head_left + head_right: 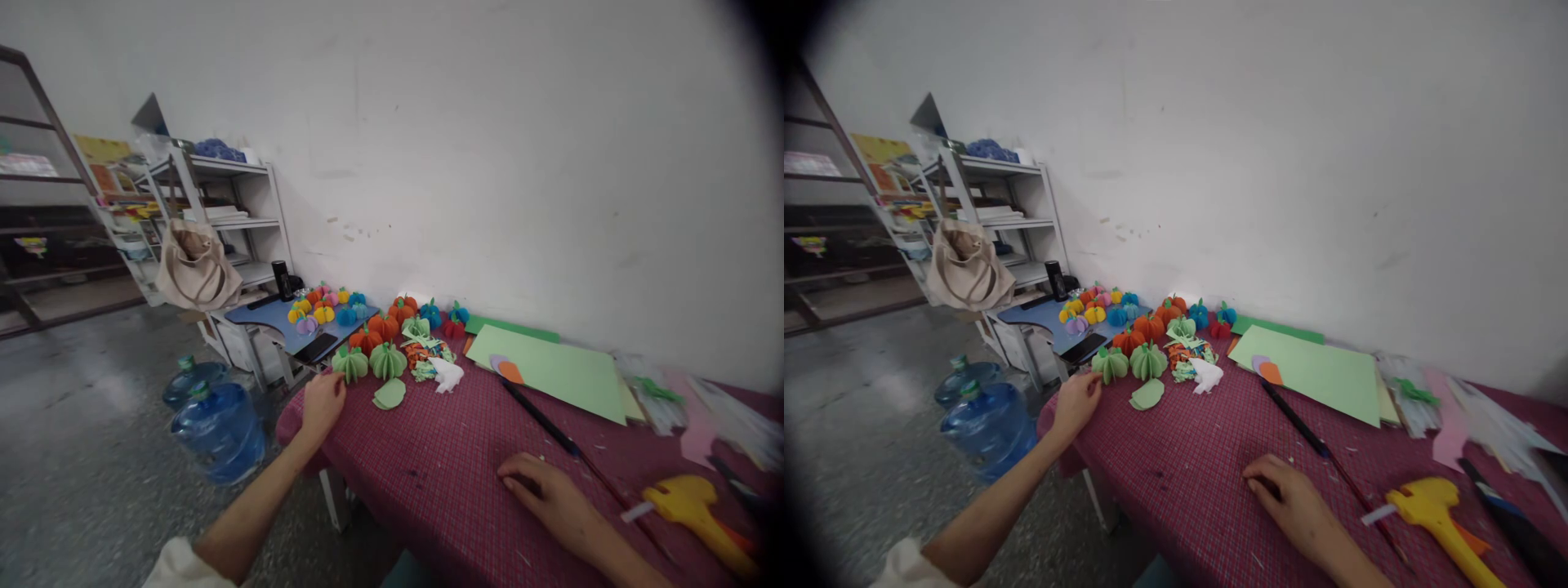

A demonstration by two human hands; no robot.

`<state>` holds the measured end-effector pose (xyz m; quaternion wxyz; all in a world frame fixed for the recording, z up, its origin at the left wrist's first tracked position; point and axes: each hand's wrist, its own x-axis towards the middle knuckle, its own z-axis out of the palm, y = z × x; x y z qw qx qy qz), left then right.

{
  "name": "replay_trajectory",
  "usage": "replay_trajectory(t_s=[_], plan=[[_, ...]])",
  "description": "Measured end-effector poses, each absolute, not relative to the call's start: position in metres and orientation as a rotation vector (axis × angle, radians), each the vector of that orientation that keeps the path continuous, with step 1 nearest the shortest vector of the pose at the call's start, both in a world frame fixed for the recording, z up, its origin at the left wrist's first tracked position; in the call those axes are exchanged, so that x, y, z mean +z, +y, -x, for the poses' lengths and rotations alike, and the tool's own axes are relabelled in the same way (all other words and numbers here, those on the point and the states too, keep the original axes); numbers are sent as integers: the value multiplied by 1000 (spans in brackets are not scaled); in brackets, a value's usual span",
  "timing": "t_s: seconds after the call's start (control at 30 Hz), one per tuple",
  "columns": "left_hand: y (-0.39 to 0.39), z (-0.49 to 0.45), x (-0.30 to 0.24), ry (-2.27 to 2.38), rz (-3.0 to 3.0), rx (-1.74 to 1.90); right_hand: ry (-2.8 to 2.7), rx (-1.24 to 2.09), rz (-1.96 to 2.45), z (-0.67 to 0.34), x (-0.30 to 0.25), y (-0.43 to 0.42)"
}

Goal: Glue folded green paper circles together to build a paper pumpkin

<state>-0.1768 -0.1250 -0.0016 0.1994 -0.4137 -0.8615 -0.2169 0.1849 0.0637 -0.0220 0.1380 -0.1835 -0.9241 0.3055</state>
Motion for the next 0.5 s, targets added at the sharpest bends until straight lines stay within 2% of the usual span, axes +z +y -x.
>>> replay_trajectory(t_s=[0.5], plan=[[-121,128,-2,-2363,1467,-578,-2636,903,541,-185,-13,58]])
